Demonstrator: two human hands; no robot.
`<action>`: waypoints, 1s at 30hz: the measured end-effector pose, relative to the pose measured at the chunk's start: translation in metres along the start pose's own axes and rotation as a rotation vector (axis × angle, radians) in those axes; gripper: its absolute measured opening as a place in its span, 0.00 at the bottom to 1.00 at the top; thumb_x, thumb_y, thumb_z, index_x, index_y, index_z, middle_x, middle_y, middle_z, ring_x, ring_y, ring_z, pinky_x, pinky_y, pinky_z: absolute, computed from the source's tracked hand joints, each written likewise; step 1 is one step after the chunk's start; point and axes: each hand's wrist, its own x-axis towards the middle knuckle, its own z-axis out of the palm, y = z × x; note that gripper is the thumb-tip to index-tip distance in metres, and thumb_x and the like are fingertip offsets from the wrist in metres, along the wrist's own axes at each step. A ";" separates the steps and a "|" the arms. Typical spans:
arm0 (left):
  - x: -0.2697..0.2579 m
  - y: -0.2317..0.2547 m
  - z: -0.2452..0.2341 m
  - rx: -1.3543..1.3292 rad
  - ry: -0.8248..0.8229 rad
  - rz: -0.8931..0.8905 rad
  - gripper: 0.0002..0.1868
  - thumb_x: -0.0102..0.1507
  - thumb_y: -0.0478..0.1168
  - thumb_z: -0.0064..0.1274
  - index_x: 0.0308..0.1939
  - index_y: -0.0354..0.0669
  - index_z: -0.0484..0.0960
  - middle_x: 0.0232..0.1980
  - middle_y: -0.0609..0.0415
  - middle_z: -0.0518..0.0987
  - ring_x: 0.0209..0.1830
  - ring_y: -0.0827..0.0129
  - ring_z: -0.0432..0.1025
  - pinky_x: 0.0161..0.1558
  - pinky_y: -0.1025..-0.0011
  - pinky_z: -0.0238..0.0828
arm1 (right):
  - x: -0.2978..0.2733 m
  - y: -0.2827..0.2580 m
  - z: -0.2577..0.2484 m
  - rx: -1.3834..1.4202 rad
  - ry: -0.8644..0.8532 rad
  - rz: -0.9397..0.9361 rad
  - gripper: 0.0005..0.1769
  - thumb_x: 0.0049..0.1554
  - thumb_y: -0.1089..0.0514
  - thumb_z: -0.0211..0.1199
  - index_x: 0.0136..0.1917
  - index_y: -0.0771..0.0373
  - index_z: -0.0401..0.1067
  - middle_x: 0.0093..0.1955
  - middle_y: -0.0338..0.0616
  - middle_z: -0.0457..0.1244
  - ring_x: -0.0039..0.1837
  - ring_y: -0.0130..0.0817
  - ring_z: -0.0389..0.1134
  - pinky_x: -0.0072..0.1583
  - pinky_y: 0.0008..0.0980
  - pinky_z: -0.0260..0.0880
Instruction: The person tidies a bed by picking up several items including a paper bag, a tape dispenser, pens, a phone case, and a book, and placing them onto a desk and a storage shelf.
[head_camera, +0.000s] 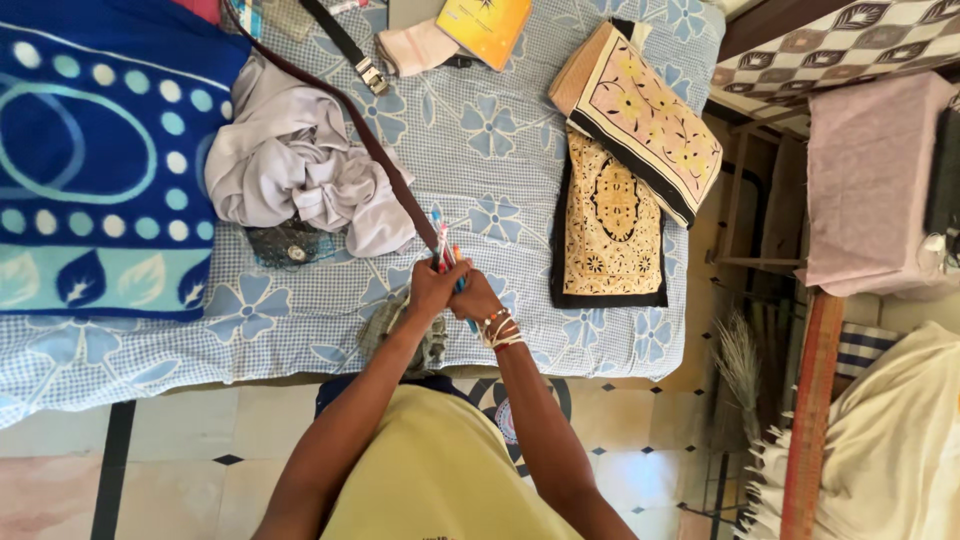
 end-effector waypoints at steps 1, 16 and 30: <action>-0.001 0.001 0.004 -0.026 0.030 0.018 0.20 0.56 0.48 0.70 0.23 0.37 0.81 0.21 0.58 0.75 0.18 0.79 0.63 0.21 0.71 0.57 | -0.001 0.001 -0.002 0.003 -0.002 -0.023 0.11 0.46 0.66 0.69 0.39 0.71 0.69 0.27 0.42 0.62 0.27 0.28 0.63 0.28 0.29 0.59; -0.014 0.070 0.033 -0.536 0.249 0.083 0.10 0.63 0.41 0.57 0.31 0.37 0.77 0.28 0.54 0.79 0.23 0.73 0.71 0.29 0.73 0.66 | -0.076 -0.026 -0.034 0.348 0.284 -0.431 0.19 0.65 0.53 0.58 0.62 0.70 0.71 0.53 0.49 0.68 0.46 0.29 0.69 0.41 0.30 0.73; -0.054 0.147 0.069 -0.595 -0.060 0.235 0.08 0.65 0.39 0.58 0.38 0.36 0.80 0.23 0.54 0.76 0.20 0.71 0.72 0.25 0.72 0.71 | -0.064 -0.033 -0.017 1.032 0.257 -0.369 0.23 0.66 0.55 0.46 0.67 0.69 0.68 0.60 0.49 0.66 0.60 0.36 0.67 0.62 0.36 0.67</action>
